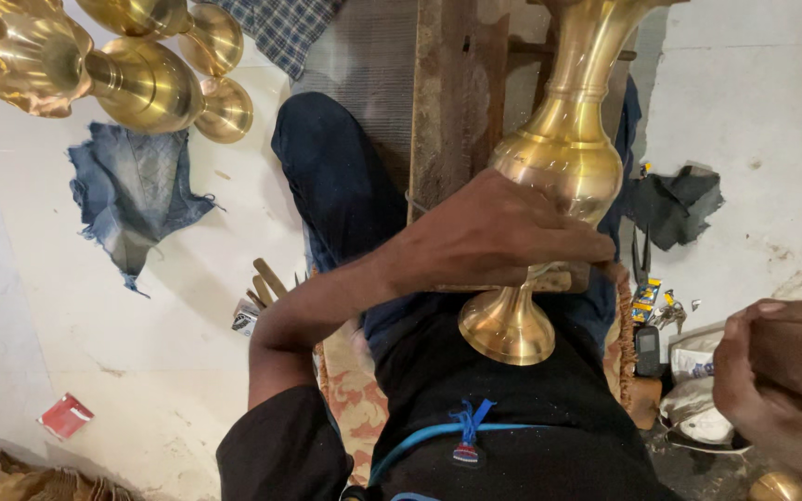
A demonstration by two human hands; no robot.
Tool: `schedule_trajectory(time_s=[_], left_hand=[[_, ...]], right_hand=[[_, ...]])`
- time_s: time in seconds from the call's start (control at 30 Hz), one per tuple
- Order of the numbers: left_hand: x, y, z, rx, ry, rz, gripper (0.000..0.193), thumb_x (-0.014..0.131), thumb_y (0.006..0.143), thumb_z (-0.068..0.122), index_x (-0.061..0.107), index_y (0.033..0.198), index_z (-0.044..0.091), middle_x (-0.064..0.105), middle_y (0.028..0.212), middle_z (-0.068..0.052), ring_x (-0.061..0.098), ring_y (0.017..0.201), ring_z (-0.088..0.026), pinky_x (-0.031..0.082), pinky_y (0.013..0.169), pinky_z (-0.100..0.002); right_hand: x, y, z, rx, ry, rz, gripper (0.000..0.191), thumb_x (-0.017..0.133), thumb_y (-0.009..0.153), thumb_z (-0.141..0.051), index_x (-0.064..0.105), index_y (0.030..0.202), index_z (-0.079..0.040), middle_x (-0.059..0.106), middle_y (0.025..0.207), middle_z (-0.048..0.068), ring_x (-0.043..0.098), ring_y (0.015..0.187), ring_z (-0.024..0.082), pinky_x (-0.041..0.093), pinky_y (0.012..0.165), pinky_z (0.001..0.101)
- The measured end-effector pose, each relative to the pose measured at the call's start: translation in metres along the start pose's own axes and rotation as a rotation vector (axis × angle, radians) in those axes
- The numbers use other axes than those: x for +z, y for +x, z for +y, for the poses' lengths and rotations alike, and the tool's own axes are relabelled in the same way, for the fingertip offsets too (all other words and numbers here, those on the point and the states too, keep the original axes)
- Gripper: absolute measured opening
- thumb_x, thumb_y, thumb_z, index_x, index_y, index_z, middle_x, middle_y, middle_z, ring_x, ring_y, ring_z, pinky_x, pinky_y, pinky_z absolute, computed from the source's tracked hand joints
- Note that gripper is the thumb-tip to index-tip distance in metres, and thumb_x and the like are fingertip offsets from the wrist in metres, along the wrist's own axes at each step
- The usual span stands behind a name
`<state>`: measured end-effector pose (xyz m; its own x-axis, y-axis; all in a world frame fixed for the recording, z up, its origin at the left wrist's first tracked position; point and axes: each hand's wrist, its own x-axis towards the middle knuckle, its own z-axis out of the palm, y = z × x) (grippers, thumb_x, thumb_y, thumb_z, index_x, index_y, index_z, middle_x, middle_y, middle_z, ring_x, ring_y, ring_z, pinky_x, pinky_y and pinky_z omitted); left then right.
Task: The person sits on the floor holding a brass vase against a wooden block and uses a small punch tool and a wooden mallet to repeatedly strike and shape the vase surface, repositioning the vase as they work. Several finished brass vases sit on the floor nearby.
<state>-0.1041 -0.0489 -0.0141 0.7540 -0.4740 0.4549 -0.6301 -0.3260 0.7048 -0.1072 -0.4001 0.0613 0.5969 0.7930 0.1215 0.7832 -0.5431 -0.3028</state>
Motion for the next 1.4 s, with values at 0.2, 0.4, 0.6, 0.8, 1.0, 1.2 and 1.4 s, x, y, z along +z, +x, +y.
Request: schedule_trajectory(time_s=[0.2,0.4,0.6,0.8,1.0,1.2,1.4], left_hand=[[-0.002,0.006,0.0,0.046,0.01,0.08,0.039,0.074,0.093,0.008,0.066,0.128,0.023,0.077,0.1,0.0,0.075,0.09,-0.017,0.06,0.074,-0.034],[0.002,-0.006,0.005,-0.022,-0.09,0.227,0.034,0.078,0.094,0.011,0.068,0.126,0.014,0.078,0.108,-0.002,0.079,0.093,-0.017,0.064,0.079,-0.032],[0.013,-0.022,0.006,-0.071,-0.082,0.376,0.041,0.084,0.082,0.018,0.071,0.117,0.003,0.075,0.101,-0.01,0.077,0.091,-0.026,0.063,0.08,-0.037],[0.06,-0.045,0.013,-0.25,0.13,0.687,0.027,0.082,0.069,0.017,0.07,0.089,0.003,0.067,0.073,-0.01,0.069,0.066,-0.025,0.051,0.06,-0.038],[0.095,-0.044,0.02,-0.405,0.143,1.019,0.004,0.071,0.086,0.004,0.071,0.084,0.0,0.061,0.061,-0.005,0.059,0.051,-0.015,0.043,0.051,-0.03],[0.098,-0.036,0.028,-0.473,0.043,1.162,0.015,0.068,0.086,0.005,0.058,0.074,0.003,0.051,0.061,-0.002,0.046,0.052,-0.013,0.034,0.051,-0.029],[0.099,-0.032,0.027,-0.505,0.013,1.194,0.017,0.069,0.09,0.008,0.062,0.075,0.001,0.053,0.06,0.0,0.046,0.05,-0.01,0.034,0.05,-0.029]], right_hand=[[0.027,-0.005,-0.003,0.209,0.202,0.218,0.059,0.071,0.078,0.008,0.053,0.134,0.009,0.063,0.11,0.033,0.071,0.087,0.034,0.057,0.065,0.0359],[0.005,0.0,0.001,0.296,0.198,0.03,0.06,0.068,0.081,0.005,0.052,0.139,-0.002,0.066,0.111,0.027,0.072,0.085,0.03,0.059,0.067,0.0362],[-0.024,0.042,0.017,0.074,0.019,-0.174,0.063,0.065,0.084,0.002,0.052,0.144,-0.013,0.07,0.111,0.021,0.072,0.082,0.026,0.061,0.068,0.0365],[-0.04,0.087,0.024,-0.229,-0.087,-0.266,0.086,0.066,0.075,-0.001,0.043,0.155,-0.023,0.069,0.113,0.02,0.072,0.091,0.028,0.061,0.075,0.041],[-0.054,0.125,-0.007,-0.119,-0.184,-0.433,0.094,0.071,0.071,-0.002,0.042,0.156,-0.032,0.067,0.12,0.017,0.073,0.092,0.026,0.064,0.077,0.0389],[-0.067,0.157,-0.031,-0.243,-0.559,-0.664,0.102,0.071,0.07,-0.027,0.028,0.162,-0.044,0.062,0.128,0.006,0.07,0.091,0.021,0.062,0.078,0.0391],[-0.072,0.172,-0.036,-0.146,-0.306,-0.547,0.096,0.073,0.076,-0.022,0.034,0.161,-0.044,0.065,0.131,-0.004,0.073,0.089,0.014,0.059,0.077,0.0347]])
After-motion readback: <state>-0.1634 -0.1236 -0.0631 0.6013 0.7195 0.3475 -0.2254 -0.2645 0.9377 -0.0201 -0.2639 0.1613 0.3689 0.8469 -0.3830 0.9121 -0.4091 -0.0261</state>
